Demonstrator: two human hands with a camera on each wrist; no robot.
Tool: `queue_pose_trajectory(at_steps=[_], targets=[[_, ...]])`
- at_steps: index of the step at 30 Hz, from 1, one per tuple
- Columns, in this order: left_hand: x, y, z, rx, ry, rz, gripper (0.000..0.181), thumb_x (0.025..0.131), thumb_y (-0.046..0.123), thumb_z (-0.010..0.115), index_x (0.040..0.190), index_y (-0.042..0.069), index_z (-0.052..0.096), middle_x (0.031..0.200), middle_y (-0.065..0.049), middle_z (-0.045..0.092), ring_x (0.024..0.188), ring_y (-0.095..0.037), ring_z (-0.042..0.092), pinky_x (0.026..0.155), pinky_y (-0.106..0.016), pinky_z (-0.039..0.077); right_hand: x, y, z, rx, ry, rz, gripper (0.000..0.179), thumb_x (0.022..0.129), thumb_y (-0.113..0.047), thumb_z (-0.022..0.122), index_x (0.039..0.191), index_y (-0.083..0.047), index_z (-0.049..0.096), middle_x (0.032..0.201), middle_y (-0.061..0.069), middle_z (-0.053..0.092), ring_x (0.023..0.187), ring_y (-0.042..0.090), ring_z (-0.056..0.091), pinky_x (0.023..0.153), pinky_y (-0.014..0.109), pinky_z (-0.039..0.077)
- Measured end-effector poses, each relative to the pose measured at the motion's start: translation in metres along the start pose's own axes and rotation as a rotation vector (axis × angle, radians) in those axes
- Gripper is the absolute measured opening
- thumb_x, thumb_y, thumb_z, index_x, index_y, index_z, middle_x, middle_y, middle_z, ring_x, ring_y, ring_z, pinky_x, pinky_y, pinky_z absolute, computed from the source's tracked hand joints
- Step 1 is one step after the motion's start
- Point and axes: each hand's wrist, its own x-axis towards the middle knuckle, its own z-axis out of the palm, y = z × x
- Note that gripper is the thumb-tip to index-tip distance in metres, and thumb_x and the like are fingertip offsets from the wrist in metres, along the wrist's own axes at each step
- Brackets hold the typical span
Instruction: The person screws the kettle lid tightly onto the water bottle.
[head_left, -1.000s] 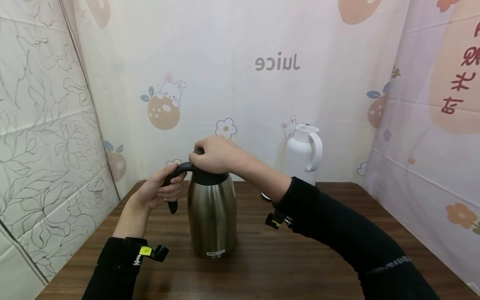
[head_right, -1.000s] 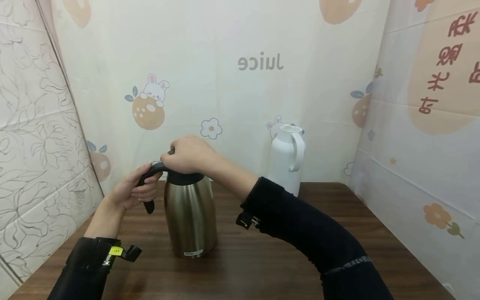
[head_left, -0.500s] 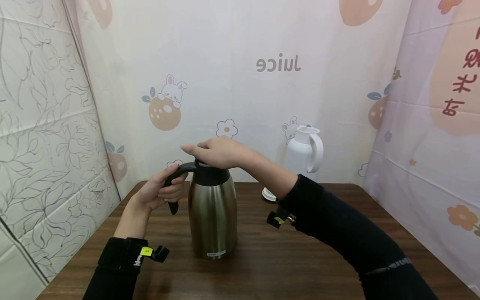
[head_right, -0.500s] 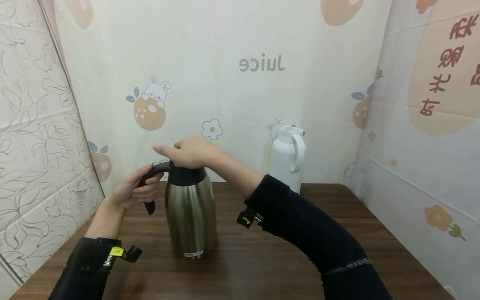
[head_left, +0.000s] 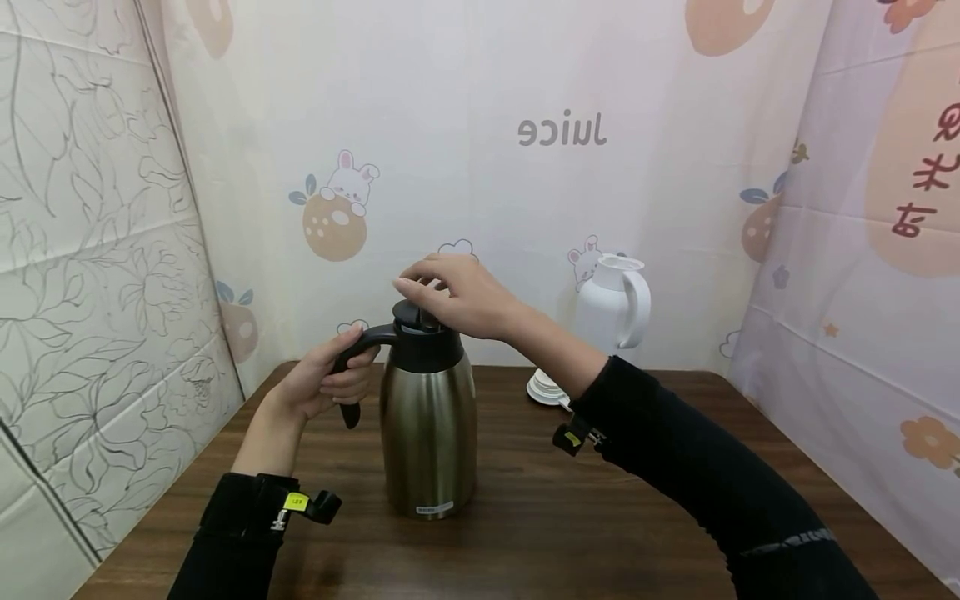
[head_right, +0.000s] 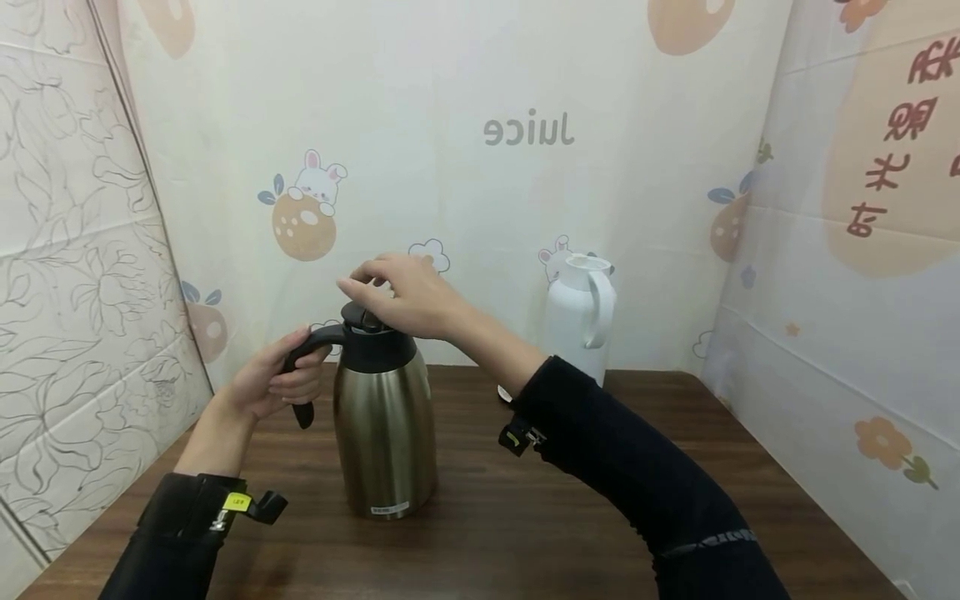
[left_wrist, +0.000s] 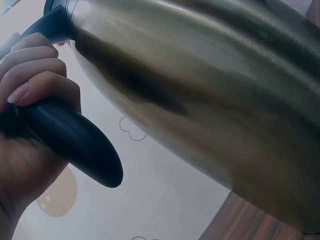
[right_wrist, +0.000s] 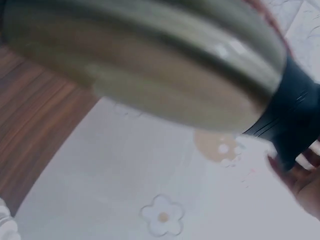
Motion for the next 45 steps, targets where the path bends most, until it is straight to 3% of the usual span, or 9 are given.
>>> queue_pose_trajectory(at_steps=[3, 7, 11, 16, 23, 30, 37, 45], targets=[[0.000, -0.001, 0.000, -0.003, -0.008, 0.000, 0.048, 0.118, 0.039, 0.018, 0.088, 0.013, 0.044, 0.058, 0.003, 0.027, 0.044, -0.013, 0.020, 0.044, -0.031, 0.012, -0.004, 0.012, 0.002, 0.033, 0.026, -0.158, 0.038, 0.109, -0.039, 0.051, 0.127, -0.015, 0.074, 0.124, -0.005, 0.072, 0.115, 0.010, 0.064, 0.097, 0.035, 0.055], [0.000, -0.001, -0.001, -0.006, -0.023, 0.008, 0.048, 0.118, 0.038, 0.017, 0.088, 0.013, 0.044, 0.059, 0.002, 0.027, 0.044, -0.014, 0.020, 0.043, -0.031, 0.011, -0.008, 0.021, 0.008, 0.044, 0.041, -0.314, 0.046, 0.110, -0.045, 0.046, 0.130, -0.014, 0.073, 0.128, -0.004, 0.071, 0.121, 0.011, 0.063, 0.100, 0.038, 0.052], [0.001, 0.000, -0.001, -0.017, -0.034, 0.016, 0.048, 0.118, 0.037, 0.016, 0.089, 0.012, 0.044, 0.059, 0.002, 0.026, 0.044, -0.014, 0.021, 0.043, -0.031, 0.012, -0.009, 0.026, 0.014, 0.045, 0.051, -0.386, 0.054, 0.110, -0.052, 0.042, 0.130, -0.014, 0.074, 0.128, -0.002, 0.071, 0.121, 0.010, 0.064, 0.099, 0.034, 0.052], [0.001, 0.000, -0.001, -0.014, -0.019, 0.007, 0.048, 0.118, 0.039, 0.017, 0.088, 0.013, 0.045, 0.059, 0.002, 0.027, 0.044, -0.014, 0.021, 0.044, -0.031, 0.012, -0.010, 0.027, 0.020, 0.050, 0.068, -0.420, 0.060, 0.111, -0.055, 0.039, 0.128, -0.011, 0.075, 0.126, 0.001, 0.073, 0.119, 0.011, 0.065, 0.099, 0.032, 0.052], [0.001, 0.001, 0.000, -0.005, -0.031, 0.014, 0.048, 0.118, 0.038, 0.015, 0.088, 0.012, 0.043, 0.059, 0.002, 0.026, 0.044, -0.015, 0.020, 0.044, -0.031, 0.012, -0.010, 0.024, 0.024, 0.017, 0.087, -0.416, 0.056, 0.111, -0.050, 0.040, 0.125, -0.009, 0.075, 0.122, 0.001, 0.073, 0.116, 0.011, 0.065, 0.098, 0.032, 0.052], [0.001, 0.000, 0.001, -0.004, -0.033, 0.018, 0.048, 0.118, 0.037, 0.017, 0.089, 0.012, 0.044, 0.059, 0.002, 0.026, 0.044, -0.014, 0.019, 0.043, -0.031, 0.012, -0.010, 0.019, 0.029, -0.123, 0.097, -0.389, 0.038, 0.108, -0.033, 0.049, 0.123, -0.012, 0.077, 0.116, 0.005, 0.072, 0.110, 0.018, 0.065, 0.091, 0.033, 0.053], [0.001, -0.001, 0.000, -0.005, -0.029, 0.021, 0.048, 0.118, 0.038, 0.016, 0.089, 0.012, 0.044, 0.058, 0.002, 0.026, 0.043, -0.013, 0.019, 0.043, -0.030, 0.012, -0.010, 0.005, 0.035, -0.252, 0.130, -0.281, 0.030, 0.106, -0.033, 0.058, 0.117, -0.015, 0.080, 0.107, 0.003, 0.070, 0.102, 0.018, 0.064, 0.086, 0.032, 0.052], [0.000, -0.001, 0.001, 0.013, 0.002, 0.011, 0.048, 0.118, 0.038, 0.018, 0.088, 0.012, 0.045, 0.057, 0.003, 0.027, 0.043, -0.013, 0.019, 0.043, -0.030, 0.012, -0.012, -0.013, 0.044, -0.400, 0.180, -0.122, 0.037, 0.107, -0.044, 0.057, 0.114, -0.018, 0.081, 0.100, 0.002, 0.070, 0.091, 0.018, 0.062, 0.077, 0.030, 0.051]])
